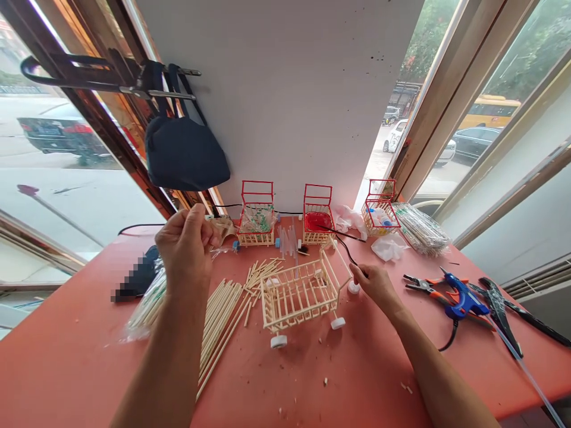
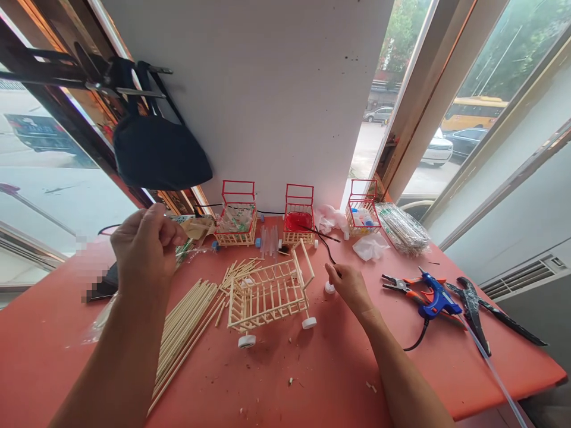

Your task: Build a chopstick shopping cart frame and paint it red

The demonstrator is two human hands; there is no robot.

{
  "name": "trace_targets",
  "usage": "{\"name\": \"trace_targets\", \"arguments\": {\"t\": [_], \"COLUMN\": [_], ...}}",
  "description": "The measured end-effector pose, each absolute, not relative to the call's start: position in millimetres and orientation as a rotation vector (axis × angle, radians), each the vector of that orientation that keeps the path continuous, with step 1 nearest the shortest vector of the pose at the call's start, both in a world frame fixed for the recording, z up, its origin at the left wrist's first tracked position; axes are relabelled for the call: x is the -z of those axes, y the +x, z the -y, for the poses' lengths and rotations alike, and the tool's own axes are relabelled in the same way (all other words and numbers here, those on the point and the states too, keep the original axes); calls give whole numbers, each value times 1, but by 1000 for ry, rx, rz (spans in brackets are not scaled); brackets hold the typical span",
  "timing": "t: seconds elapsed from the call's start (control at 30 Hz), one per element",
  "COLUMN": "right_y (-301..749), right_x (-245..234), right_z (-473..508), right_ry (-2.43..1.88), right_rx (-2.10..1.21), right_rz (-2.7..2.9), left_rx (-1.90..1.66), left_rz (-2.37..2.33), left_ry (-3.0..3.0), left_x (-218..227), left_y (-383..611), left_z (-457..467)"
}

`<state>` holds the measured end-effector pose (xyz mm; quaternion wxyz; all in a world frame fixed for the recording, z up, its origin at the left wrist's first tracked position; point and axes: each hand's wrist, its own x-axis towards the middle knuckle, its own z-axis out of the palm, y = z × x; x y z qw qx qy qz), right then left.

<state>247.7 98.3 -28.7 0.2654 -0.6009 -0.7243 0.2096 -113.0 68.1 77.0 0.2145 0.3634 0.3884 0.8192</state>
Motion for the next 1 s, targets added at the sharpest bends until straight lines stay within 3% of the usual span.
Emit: {"name": "trace_targets", "arguments": {"t": [0.63, 1.0], "right_y": [250, 253], "right_x": [25, 33], "right_z": [-97, -104], "right_ry": [-1589, -1494], "right_rx": [-570, -575], "right_rz": [1899, 1777], "left_rx": [-2212, -1987], "left_rz": [-1293, -1262], "left_ry": [945, 1149], "left_x": [-68, -65], "left_y": [-119, -119], "left_z": [-71, -67]}}
